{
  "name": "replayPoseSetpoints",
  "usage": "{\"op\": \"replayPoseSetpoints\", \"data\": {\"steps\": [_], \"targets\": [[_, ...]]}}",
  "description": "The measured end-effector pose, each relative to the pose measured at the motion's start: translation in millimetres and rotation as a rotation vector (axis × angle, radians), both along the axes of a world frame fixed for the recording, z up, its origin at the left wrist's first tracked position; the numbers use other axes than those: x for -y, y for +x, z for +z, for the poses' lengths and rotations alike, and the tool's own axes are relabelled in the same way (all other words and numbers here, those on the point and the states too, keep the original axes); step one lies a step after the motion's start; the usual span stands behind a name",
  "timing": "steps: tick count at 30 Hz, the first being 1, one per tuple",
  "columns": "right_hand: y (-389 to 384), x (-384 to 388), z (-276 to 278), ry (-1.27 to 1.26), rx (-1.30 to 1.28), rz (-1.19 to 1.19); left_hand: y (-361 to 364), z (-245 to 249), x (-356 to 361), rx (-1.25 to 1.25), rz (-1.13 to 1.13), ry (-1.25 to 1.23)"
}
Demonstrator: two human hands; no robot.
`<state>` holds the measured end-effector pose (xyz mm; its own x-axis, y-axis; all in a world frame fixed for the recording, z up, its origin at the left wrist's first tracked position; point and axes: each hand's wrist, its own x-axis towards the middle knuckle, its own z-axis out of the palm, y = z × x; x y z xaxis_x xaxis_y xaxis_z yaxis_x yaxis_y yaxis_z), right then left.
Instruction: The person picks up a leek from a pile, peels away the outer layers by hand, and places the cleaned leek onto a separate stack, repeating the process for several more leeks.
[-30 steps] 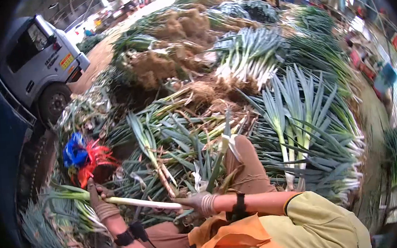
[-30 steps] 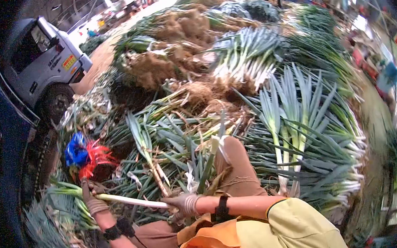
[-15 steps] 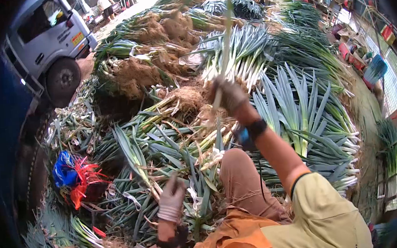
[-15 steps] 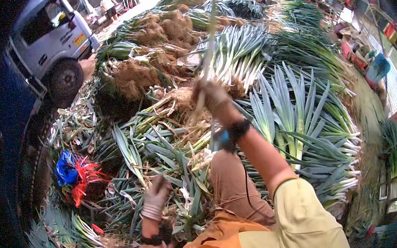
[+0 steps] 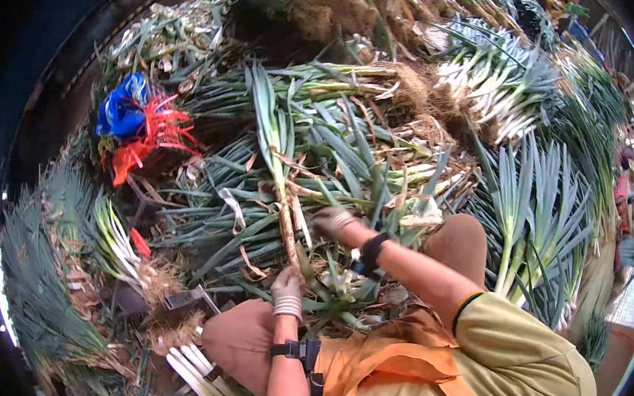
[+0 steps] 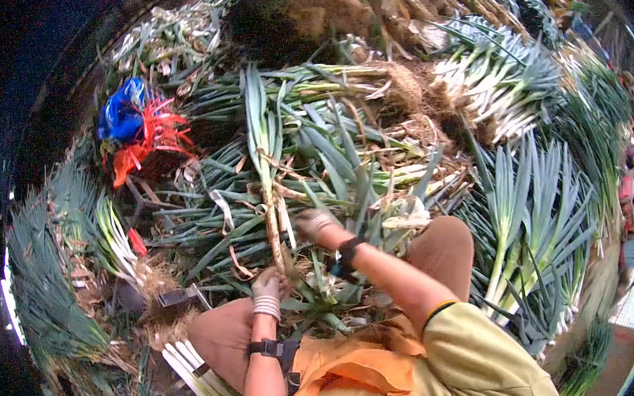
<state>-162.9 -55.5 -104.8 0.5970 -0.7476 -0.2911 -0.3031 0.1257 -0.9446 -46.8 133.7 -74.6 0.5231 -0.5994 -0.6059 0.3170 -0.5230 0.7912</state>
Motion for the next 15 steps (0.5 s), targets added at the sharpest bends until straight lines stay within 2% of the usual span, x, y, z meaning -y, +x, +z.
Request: {"op": "replayPoseSetpoints", "data": {"steps": [2,4,5,6,8,9,11,12,14,15], "targets": [[58,-37,-33,0.058,-0.365,0.152,11,-35,-4,0.129,0.163,-0.081],[83,-67,-46,0.060,-0.341,0.024,7,22,9,-0.121,0.277,-0.067],[89,-66,-17,0.086,-0.625,0.041,12,10,4,-0.100,0.258,-0.032],[96,-64,-39,0.047,-0.577,0.138,8,17,7,-0.102,0.354,-0.038],[98,-60,-53,-0.050,-0.449,0.277,12,13,0,-0.052,0.383,-0.128],[92,-58,-41,-0.108,-0.375,0.322,14,21,-1,-0.054,0.413,-0.140],[53,-56,38,0.019,-0.326,0.132,19,52,7,-0.005,0.430,-0.170],[33,-65,52,0.138,-0.331,0.065,26,33,4,0.025,0.403,-0.253],[-10,-99,110,0.111,-0.478,0.107,18,57,21,-0.123,0.371,-0.182],[-31,-118,118,0.047,-0.413,0.166,17,48,24,-0.247,0.297,-0.202]]}}
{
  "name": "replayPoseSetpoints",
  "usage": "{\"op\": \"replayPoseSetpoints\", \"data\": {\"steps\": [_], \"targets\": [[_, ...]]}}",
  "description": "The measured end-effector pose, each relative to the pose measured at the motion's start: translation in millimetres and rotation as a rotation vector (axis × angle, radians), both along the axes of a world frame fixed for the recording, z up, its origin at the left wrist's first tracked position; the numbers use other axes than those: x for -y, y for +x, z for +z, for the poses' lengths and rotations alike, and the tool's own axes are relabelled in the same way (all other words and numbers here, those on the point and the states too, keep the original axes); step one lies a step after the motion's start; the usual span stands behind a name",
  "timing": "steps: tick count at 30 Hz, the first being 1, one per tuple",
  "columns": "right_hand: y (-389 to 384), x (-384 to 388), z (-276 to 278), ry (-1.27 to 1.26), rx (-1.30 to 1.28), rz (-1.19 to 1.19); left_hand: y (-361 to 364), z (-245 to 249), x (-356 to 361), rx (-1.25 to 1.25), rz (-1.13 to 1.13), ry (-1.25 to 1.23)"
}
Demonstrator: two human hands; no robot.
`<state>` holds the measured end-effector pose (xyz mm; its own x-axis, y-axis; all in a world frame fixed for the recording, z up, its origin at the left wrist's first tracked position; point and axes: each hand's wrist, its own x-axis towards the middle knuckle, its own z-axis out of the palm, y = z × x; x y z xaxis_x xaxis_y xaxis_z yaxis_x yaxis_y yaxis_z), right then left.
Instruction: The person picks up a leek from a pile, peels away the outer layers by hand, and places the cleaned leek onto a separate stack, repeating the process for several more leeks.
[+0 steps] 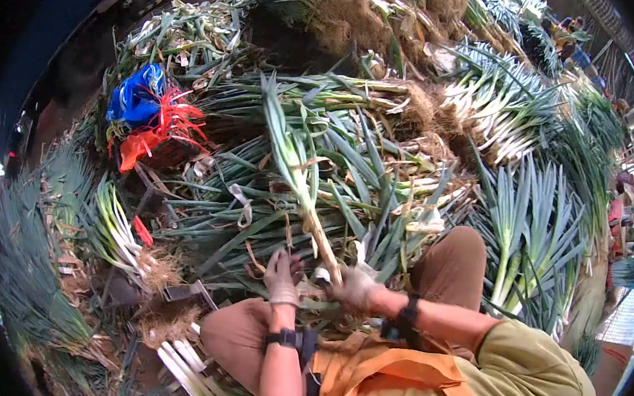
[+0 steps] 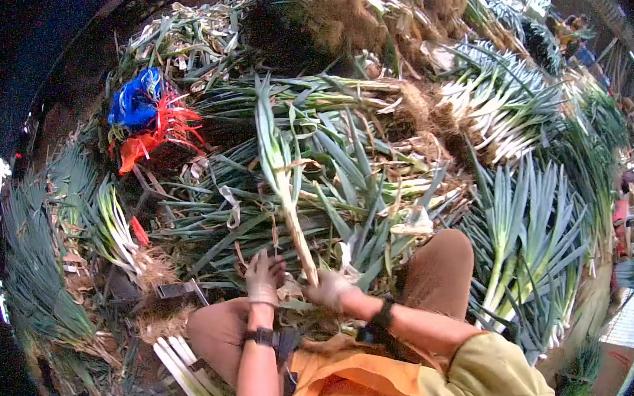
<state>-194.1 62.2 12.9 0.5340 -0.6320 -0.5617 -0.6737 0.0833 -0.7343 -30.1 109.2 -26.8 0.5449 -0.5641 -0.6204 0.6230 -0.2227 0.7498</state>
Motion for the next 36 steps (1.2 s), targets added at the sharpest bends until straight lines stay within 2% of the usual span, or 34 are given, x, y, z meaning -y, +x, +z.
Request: {"op": "replayPoseSetpoints", "data": {"steps": [1,3,5,6,7,8,9,10,12,13,15,16,17,18,19,21,22,23,25,26,27,28,29,30,31,33,36], "targets": [[-21,-21,3,-0.041,0.072,0.070,-10,22,12,-0.231,0.026,-0.046],[-55,-57,-14,-0.162,0.051,0.161,-22,18,28,-0.149,-0.129,-0.272],[-68,-63,13,-0.134,0.058,0.167,-22,-9,39,-0.201,-0.132,-0.335],[-72,-62,15,-0.123,-0.006,0.211,-25,-27,39,-0.387,0.003,-0.251],[-71,-53,18,-0.141,-0.057,0.248,-27,-22,30,-0.242,-0.079,-0.304],[-81,-58,-9,-0.214,0.040,0.255,-28,-21,29,-0.489,0.057,-0.397],[-84,-59,-41,-0.290,0.140,0.265,-36,4,31,-0.361,0.103,-0.460],[-79,-57,-30,-0.370,0.086,0.273,-35,12,29,-0.345,0.053,-0.499],[-73,-63,-1,-0.450,-0.008,0.274,-30,12,22,-0.286,-0.006,-0.407],[-68,-66,9,-0.462,-0.042,0.271,-26,24,23,-0.259,0.066,-0.414],[-66,-67,21,-0.514,-0.121,0.365,6,10,37,-0.241,0.114,-0.400],[-83,-73,94,-0.397,-0.028,0.382,16,-4,35,-0.239,0.108,-0.405],[-87,-75,99,-0.508,0.039,0.353,25,-7,38,-0.237,0.108,-0.416],[-88,-75,112,-0.540,0.059,0.361,21,17,40,-0.191,0.233,-0.347],[-88,-76,127,-0.518,0.026,0.314,18,32,36,-0.341,0.265,-0.385],[-92,-77,144,-0.453,-0.044,0.212,32,2,47,0.139,0.362,-0.323],[-92,-68,122,-0.302,0.136,0.188,19,36,46,0.106,0.417,-0.337],[-90,-67,99,-0.318,0.147,0.188,1,71,42,0.063,0.495,-0.304],[-87,-76,104,-0.350,0.310,-0.007,5,86,42,0.278,0.423,-0.096],[-85,-74,91,-0.227,0.452,0.043,16,64,48,0.277,0.419,-0.097],[-83,-72,93,-0.099,0.591,0.094,17,66,51,0.013,0.231,-0.360],[-81,-74,96,-0.030,0.610,0.119,17,65,49,-0.255,0.040,-0.612],[-77,-75,99,0.041,0.628,0.144,17,62,41,-0.257,0.043,-0.605],[-80,-76,103,0.154,0.640,0.137,17,57,29,-0.425,-0.067,-0.787],[-85,-78,115,0.262,0.645,0.131,-4,101,11,-0.597,-0.177,-0.974],[-91,-77,109,0.266,0.570,0.190,-39,166,-3,-0.670,-0.154,-1.013],[-96,-70,98,0.346,0.540,0.254,-53,182,-6,-0.731,-0.147,-1.078]]}}
